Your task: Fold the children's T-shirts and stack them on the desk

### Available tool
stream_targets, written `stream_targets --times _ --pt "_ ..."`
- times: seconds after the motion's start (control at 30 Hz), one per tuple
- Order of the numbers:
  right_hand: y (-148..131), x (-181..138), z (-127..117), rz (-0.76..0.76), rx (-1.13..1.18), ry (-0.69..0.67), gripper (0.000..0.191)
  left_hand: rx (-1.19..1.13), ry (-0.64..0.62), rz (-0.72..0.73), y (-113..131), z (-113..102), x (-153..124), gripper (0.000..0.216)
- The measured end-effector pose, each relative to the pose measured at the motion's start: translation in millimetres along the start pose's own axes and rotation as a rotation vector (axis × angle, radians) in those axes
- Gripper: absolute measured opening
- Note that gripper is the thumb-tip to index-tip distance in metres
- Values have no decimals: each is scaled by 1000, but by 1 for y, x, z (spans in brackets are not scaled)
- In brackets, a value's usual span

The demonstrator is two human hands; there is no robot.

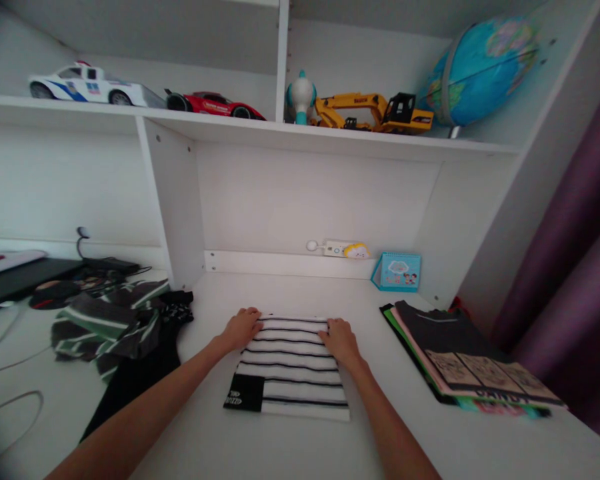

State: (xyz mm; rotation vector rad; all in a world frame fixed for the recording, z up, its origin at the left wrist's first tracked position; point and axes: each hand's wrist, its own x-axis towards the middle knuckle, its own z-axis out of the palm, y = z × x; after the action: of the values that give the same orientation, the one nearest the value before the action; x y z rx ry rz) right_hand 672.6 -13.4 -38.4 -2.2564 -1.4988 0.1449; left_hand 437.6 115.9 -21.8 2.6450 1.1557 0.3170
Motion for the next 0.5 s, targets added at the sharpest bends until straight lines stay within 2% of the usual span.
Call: stream_targets --times 0.2,0.3,0.43,0.5 --pt "6 3 -2 84 168 68 22 -178 -9 -25 -5 -13 14 24" --pt "2 5 -14 92 300 127 22 -324 -7 12 -3 -28 15 28" --pt "-10 6 -62 31 462 326 31 -479 60 83 10 -65 14 43" --pt "-22 -5 -92 -35 522 443 35 -587 124 143 19 -86 11 40"
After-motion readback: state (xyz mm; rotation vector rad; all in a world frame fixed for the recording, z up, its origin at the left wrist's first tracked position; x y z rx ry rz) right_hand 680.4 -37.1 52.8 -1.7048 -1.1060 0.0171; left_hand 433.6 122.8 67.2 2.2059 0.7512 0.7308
